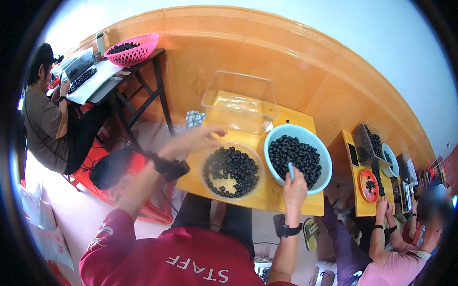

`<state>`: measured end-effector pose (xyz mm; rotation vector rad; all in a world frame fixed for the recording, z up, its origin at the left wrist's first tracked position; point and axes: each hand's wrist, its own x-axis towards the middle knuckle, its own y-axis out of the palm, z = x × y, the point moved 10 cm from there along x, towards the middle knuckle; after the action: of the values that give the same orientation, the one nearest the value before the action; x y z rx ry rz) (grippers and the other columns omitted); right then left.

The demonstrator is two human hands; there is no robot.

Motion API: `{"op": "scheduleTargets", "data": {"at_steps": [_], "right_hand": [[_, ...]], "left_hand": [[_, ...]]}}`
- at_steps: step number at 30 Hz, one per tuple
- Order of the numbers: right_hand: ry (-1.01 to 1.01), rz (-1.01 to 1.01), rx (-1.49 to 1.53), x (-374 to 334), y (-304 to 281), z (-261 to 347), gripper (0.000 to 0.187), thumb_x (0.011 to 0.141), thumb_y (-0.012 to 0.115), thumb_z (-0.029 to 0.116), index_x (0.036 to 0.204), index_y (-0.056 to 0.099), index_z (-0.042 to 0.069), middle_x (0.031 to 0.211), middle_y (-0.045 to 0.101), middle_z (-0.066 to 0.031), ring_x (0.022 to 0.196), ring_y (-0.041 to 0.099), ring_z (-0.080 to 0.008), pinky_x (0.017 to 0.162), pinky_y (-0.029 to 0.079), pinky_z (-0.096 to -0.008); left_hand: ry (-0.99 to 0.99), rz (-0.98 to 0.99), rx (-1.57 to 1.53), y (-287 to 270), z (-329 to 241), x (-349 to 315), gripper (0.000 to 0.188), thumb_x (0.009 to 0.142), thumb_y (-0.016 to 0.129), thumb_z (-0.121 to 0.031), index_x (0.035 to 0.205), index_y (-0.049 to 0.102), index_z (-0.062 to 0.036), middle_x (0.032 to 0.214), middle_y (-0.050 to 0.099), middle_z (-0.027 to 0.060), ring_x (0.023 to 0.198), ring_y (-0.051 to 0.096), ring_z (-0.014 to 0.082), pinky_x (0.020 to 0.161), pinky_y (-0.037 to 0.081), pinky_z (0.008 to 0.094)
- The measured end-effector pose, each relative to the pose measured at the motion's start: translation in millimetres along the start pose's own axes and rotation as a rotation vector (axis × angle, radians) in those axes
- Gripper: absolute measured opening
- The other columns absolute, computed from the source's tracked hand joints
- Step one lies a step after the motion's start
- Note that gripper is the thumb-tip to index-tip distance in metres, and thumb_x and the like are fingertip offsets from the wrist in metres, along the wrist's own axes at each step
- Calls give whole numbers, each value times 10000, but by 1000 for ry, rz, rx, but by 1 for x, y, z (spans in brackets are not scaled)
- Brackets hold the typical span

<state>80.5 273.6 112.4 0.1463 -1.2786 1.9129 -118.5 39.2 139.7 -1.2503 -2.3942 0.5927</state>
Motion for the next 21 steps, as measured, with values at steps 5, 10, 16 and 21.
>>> {"op": "scheduleTargets", "data": {"at_steps": [5, 10, 16, 21], "right_hand": [[87, 59, -175, -6, 27, -7, 213, 808, 572, 135, 1013, 609, 88, 860, 633, -159, 783, 606, -352, 670, 462, -446], [51, 42, -164, -10, 22, 3, 177, 791, 584, 107, 965, 608, 90, 818, 628, -145, 739, 606, -348, 638, 461, -439], [47, 17, -156, -13, 22, 5, 196, 763, 598, 76, 958, 604, 83, 803, 604, -131, 735, 599, -345, 633, 454, -443], [46, 13, -188, -10, 20, 4, 195, 746, 610, 58, 940, 600, 77, 811, 595, -127, 736, 598, -341, 627, 454, -436]], "left_hand": [[-14, 180, 394, 87, 88, 50, 555, 764, 624, -190, 1273, 443, -62, 1214, 474, 208, 1123, 461, 332, 931, 394, 390], [-43, 200, 652, 124, 107, 56, 609, 726, 648, -183, 1294, 432, -153, 1233, 426, 160, 1149, 402, 357, 963, 356, 435], [-111, 333, 686, 123, 100, 31, 605, 721, 609, -124, 1294, 442, -219, 1268, 386, 135, 1157, 361, 375, 939, 375, 455], [107, 441, 404, 121, 80, -6, 461, 731, 616, -134, 1185, 540, -124, 1178, 459, 138, 1106, 435, 309, 952, 359, 395]]}}
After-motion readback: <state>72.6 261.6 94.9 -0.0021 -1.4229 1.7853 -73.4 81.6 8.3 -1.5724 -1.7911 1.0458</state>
